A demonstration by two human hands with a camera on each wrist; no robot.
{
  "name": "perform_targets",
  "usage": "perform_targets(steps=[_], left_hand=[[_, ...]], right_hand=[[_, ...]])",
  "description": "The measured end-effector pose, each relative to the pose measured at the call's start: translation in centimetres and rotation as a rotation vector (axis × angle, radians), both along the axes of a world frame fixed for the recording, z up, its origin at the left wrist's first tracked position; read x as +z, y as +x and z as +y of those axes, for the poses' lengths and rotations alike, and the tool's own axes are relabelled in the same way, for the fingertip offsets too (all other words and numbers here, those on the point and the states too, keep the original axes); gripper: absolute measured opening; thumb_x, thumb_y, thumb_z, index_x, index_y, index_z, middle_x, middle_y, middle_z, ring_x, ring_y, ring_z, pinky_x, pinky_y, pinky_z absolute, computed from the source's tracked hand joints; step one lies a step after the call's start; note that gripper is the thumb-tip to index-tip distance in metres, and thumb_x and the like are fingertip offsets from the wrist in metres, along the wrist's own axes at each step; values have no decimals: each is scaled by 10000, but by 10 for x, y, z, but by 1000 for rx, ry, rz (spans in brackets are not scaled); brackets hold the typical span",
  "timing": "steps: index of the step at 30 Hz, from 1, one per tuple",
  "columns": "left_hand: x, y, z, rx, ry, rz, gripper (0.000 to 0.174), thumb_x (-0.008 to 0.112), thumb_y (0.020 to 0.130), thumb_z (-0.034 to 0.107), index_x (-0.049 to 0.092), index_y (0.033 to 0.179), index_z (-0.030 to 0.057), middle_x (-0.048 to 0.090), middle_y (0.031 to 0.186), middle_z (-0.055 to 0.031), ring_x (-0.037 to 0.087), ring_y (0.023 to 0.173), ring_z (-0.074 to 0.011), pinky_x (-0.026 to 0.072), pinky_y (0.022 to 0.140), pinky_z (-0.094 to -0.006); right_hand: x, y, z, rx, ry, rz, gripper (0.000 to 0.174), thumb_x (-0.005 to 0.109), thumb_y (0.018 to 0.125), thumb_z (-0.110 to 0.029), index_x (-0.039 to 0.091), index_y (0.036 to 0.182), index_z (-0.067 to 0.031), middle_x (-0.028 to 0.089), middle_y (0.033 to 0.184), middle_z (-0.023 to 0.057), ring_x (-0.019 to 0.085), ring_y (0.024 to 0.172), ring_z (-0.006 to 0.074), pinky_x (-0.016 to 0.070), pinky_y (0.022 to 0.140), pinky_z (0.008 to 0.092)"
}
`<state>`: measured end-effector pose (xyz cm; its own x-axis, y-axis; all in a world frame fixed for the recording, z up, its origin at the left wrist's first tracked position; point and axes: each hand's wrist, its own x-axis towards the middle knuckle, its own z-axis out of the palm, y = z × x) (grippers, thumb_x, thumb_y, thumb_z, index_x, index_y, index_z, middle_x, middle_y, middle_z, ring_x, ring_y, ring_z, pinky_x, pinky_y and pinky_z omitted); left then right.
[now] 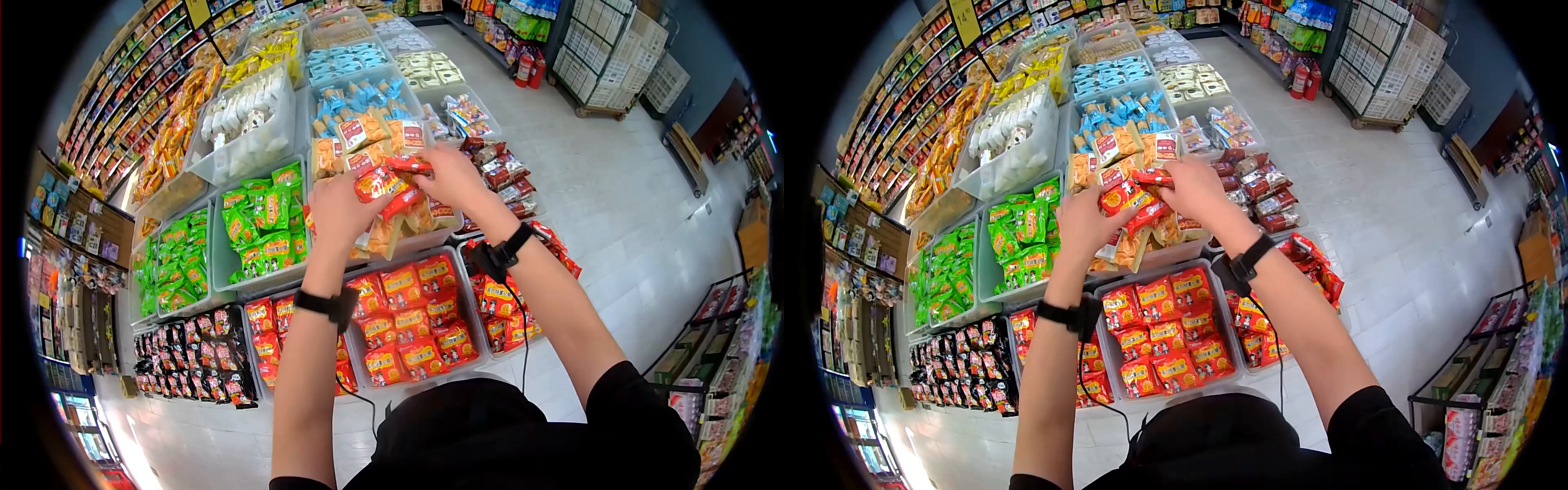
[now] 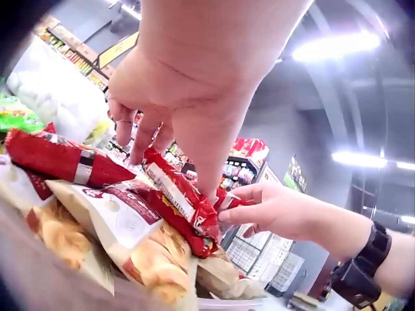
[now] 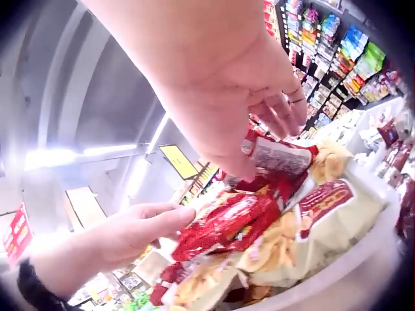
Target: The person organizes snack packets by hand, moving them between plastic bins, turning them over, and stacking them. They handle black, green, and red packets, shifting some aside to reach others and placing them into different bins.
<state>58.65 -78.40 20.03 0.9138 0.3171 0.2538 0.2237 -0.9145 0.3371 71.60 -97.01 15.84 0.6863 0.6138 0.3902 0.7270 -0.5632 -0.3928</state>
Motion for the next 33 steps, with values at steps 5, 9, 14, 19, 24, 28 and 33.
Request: perform_targets(steps=[5, 9, 14, 19, 24, 28, 33], left_hand=[[-3, 20, 5, -110, -35, 66, 686, 857, 691, 448, 664, 1216, 51, 726, 1024, -137, 679, 954, -284, 524, 833, -403], [-9, 13, 14, -177, -778, 125, 508, 819, 787, 270, 654, 1178, -9, 714, 991, -81, 668, 810, -147, 529, 714, -287], [24, -85, 0, -273, -1329, -4, 473, 734, 844, 78, 574, 1281, -11, 691, 1108, -77, 662, 908, -132, 548, 746, -301], [-67, -194, -22, 248, -1535, -199, 367, 755, 819, -14, 643, 1167, 18, 712, 1062, -67, 672, 969, -150, 523, 880, -299], [-181, -247, -27, 586, -1730, -138, 237, 749, 869, 54, 643, 1061, -33, 698, 951, -100, 692, 822, -169, 560, 735, -285], [-201, -243, -55, 648, -1743, -113, 230, 742, 890, 91, 629, 1029, -53, 692, 906, -101, 697, 762, -182, 577, 671, -305], [-181, -238, -68, 403, -665, 278, 523, 816, 817, 279, 573, 1125, -68, 697, 855, -164, 700, 706, -316, 564, 625, -374]], right_hand=[[-14, 10, -3, -63, 389, 107, 465, 710, 880, -220, 613, 1271, 12, 709, 969, 176, 686, 873, 303, 535, 802, 394], [19, -24, -31, -210, 680, 508, 449, 702, 923, -235, 600, 1269, 31, 720, 1042, 125, 693, 915, 184, 544, 788, 342], [16, -100, -88, 198, 1273, 1381, 329, 646, 935, -105, 595, 1243, -2, 691, 1134, 94, 698, 985, 196, 586, 834, 361], [-43, -158, -111, 271, 953, 1745, 306, 658, 902, -40, 605, 1202, -4, 694, 1120, 119, 696, 1010, 217, 596, 859, 402], [-125, -173, -110, 92, 487, 1444, 337, 731, 830, -65, 625, 1146, -12, 684, 999, 34, 636, 899, 89, 530, 810, 268], [-145, -179, -109, -11, 478, 1426, 299, 725, 829, -62, 634, 1108, -6, 678, 981, 28, 633, 890, 93, 529, 799, 270], [-148, -178, -107, -14, 539, 1369, 293, 729, 823, -71, 635, 1091, -4, 666, 957, 30, 623, 887, 97, 518, 795, 268]])
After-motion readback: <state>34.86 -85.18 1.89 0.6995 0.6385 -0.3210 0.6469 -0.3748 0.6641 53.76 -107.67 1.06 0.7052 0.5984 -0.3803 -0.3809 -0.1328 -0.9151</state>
